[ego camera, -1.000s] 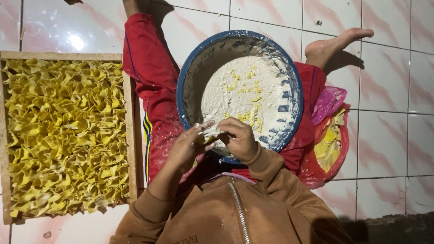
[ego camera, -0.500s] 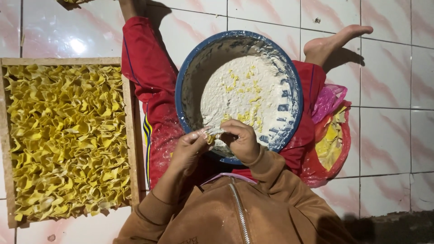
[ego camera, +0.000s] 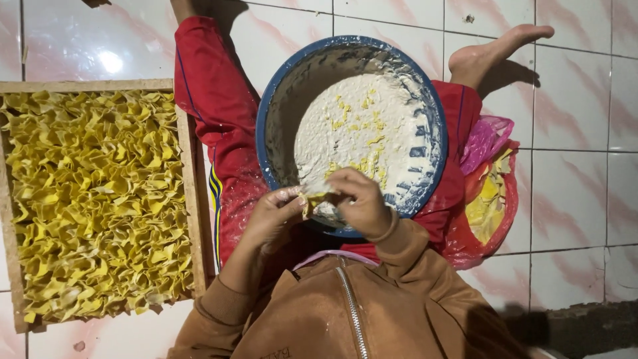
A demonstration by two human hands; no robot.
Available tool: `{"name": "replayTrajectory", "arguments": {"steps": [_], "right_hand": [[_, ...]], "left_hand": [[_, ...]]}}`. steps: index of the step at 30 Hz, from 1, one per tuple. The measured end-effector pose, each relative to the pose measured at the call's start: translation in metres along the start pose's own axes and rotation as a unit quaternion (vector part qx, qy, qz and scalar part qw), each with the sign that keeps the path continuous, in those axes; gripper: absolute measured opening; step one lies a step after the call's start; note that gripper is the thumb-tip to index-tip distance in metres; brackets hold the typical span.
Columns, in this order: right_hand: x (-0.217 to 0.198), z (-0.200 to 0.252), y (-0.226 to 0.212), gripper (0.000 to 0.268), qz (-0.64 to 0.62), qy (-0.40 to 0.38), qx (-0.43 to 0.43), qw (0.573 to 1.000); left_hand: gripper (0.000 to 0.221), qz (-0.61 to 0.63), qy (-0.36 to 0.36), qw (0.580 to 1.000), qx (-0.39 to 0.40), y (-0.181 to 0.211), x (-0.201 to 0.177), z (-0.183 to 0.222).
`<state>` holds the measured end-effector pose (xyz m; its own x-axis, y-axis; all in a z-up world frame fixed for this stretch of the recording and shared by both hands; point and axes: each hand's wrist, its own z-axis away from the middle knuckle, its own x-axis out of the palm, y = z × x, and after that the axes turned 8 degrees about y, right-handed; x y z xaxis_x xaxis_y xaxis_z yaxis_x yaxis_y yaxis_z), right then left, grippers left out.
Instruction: The person sits on the floor and repeatedly scoops white powder from a blue bowl using a fork, then applies it to small yellow dough pieces held in the other hand. The coated pieces are placed into a wooden tray to the left. The person continues this process until the tray is full, then moves the tray aside.
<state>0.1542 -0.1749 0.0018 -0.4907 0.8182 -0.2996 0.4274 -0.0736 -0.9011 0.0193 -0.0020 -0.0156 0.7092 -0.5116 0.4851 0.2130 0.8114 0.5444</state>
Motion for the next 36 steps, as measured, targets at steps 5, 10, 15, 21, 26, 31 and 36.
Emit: {"name": "replayTrajectory", "arguments": {"steps": [5, 10, 15, 21, 26, 31, 36], "right_hand": [[-0.022, 0.019, 0.011, 0.011, -0.074, -0.011, 0.171, 0.982], [-0.014, 0.022, -0.002, 0.024, -0.165, 0.044, 0.316, 0.933], [-0.008, 0.019, -0.003, 0.034, -0.161, 0.031, 0.313, 0.935], [-0.010, 0.031, 0.003, 0.020, -0.171, 0.063, 0.329, 0.927], [-0.010, 0.030, -0.002, 0.019, -0.121, 0.058, 0.289, 0.948], [-0.004, 0.018, -0.021, 0.012, -0.084, 0.058, 0.244, 0.964], [0.002, 0.004, -0.039, 0.031, -0.019, 0.059, 0.161, 0.985]], "left_hand": [[0.034, 0.028, -0.030, 0.999, -0.003, 0.012, 0.013, 0.015], [0.030, -0.020, -0.039, 0.999, 0.012, 0.014, 0.015, 0.020], [0.029, -0.045, -0.026, 0.998, 0.025, 0.020, 0.024, 0.024], [0.029, -0.063, -0.021, 0.997, 0.035, 0.012, 0.021, 0.020], [0.030, -0.098, -0.001, 0.992, 0.077, 0.019, 0.035, 0.032], [0.022, -0.237, -0.004, 0.935, 0.265, 0.007, 0.031, 0.029], [0.019, -0.357, 0.004, 0.839, 0.410, 0.028, 0.057, 0.057]]}}
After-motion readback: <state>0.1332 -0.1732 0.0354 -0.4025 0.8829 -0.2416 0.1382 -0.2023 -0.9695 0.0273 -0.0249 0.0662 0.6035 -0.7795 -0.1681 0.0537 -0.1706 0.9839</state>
